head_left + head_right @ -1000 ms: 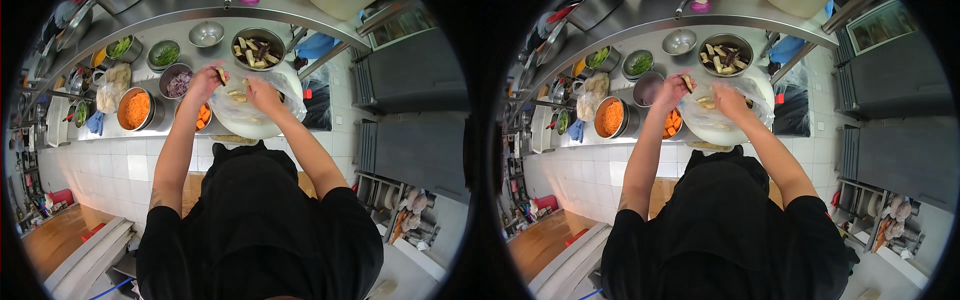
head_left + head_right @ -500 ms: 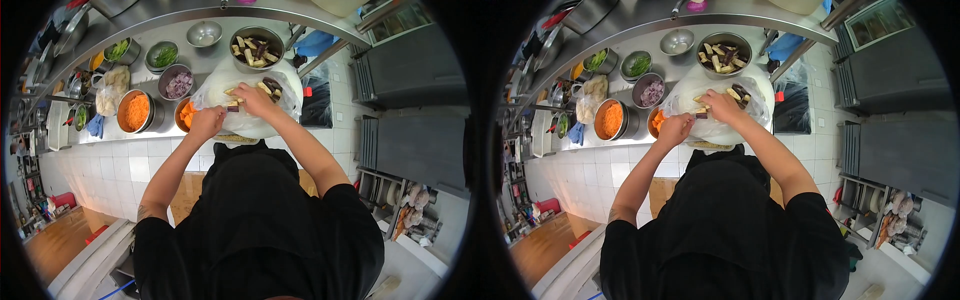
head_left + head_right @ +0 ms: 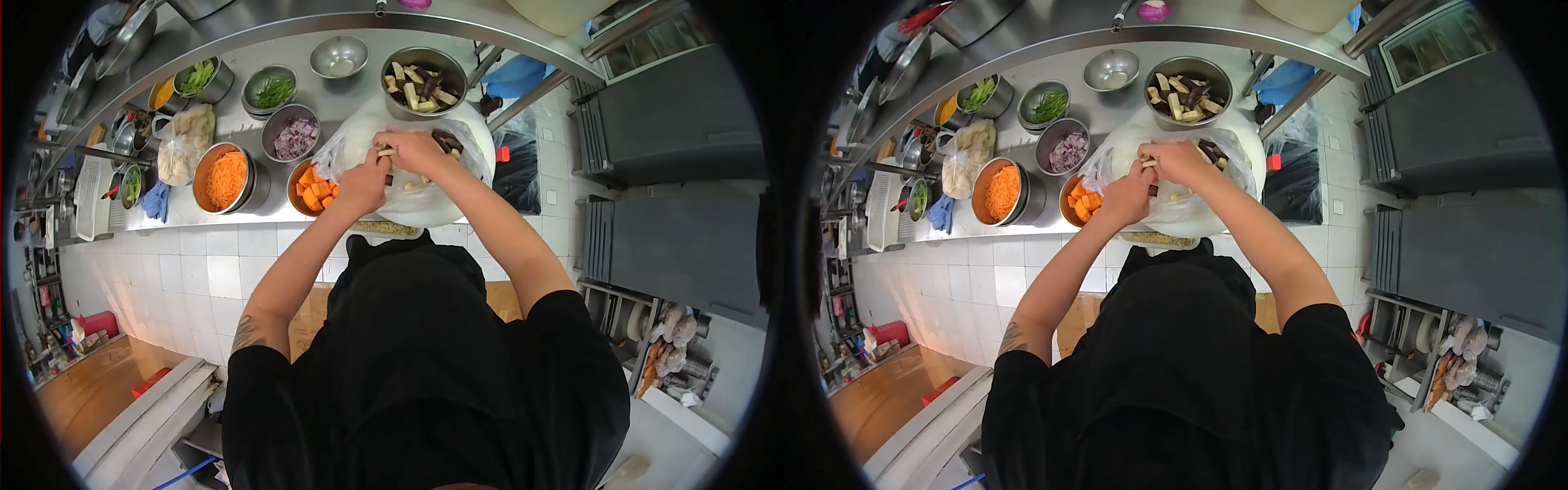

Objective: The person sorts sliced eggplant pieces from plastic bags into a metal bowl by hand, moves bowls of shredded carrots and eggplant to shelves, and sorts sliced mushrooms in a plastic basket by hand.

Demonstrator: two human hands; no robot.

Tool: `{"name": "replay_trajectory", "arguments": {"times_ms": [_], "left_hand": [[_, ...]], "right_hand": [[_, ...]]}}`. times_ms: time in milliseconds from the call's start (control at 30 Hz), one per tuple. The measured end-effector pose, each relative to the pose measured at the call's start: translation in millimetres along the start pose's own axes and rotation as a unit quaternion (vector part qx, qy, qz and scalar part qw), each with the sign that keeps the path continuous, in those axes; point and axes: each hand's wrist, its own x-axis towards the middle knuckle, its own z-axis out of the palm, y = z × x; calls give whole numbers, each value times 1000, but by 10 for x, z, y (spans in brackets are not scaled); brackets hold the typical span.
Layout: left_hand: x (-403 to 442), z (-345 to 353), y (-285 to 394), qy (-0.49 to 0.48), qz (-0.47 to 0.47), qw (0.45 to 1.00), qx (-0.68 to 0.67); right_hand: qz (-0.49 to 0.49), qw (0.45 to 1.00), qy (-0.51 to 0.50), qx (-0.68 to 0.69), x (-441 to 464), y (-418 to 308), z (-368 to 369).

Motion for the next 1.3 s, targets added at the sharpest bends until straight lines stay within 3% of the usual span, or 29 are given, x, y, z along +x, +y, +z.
{"name": "replay_trajectory", "arguments": {"times_ms": [133, 200, 233, 267, 300, 333, 400, 433, 500, 567, 633, 800, 867, 900, 933, 967, 1000, 1033, 1133, 1200, 1233, 1300], "left_hand": [[7, 132, -242, 64, 70, 993, -69], [114, 332, -523, 109, 44, 941, -317], [104, 333, -616, 107, 45, 941, -319], [45, 135, -605, 44, -33, 856, -513], [-8, -22, -583, -20, -109, 725, -680], [-51, -86, -569, -15, -110, 692, -713], [-122, -223, -549, -30, -90, 658, -747], [-144, -256, -552, -50, -69, 623, -777], [-140, -266, -580, -62, -52, 643, -762], [-86, -307, -532, -77, -34, 662, -745], [26, -466, -340, -51, 21, 704, -708], [661, -785, 118, 15, 11, 743, -669], [973, -793, 167, 22, -2, 752, -659], [1099, -813, 185, 32, -20, 760, -649], [1199, -827, 185, 34, -38, 753, -656], [1289, -809, 166, 32, -36, 754, -655], [1383, -760, 118, 33, -41, 732, -680], [1475, -714, 66, 34, -45, 708, -704], [1533, -744, -10, -26, -56, 705, -707], [1485, -897, 40, -69, -45, 703, -707], [1421, -954, 57, -91, -26, 698, -710], [1381, -1022, 120, -114, -7, 692, -712]], "right_hand": [[18, 999, -46, -24, 89, 191, 130], [35, 999, -30, -10, -20, 351, 203], [38, 999, -31, -10, -89, 416, 266], [84, 995, 6, 61, -151, 474, 335], [129, 982, 41, 131, -174, 418, 293], [126, 983, 39, 131, -224, 377, 217], [270, 862, -88, 420, -349, -111, -315], [269, 862, -88, 420, -416, -177, -394], [209, 716, -98, 659, -528, -220, -532], [207, 684, -73, 695, -500, -169, -739], [203, 645, 27, 736, -394, -140, -994], [240, 703, 144, 654, 136, 345, -1174], [255, 783, 184, 537, 363, 477, -1099], [253, 783, 188, 536, 405, 510, -1071], [203, 888, 234, 340, 437, 549, -1044], [144, 945, 265, 126, 453, 566, -1033], [117, 929, 229, 266, 391, 395, -1132], [90, 876, 167, 444, 381, 349, -1122], [65, 918, 137, 366, 335, 438, -1058], [77, 888, 90, 445, 316, 554, -1108], [75, 888, 90, 445, 312, 598, -1110], [80, 837, 123, 527, 281, 522, -1182]]}}
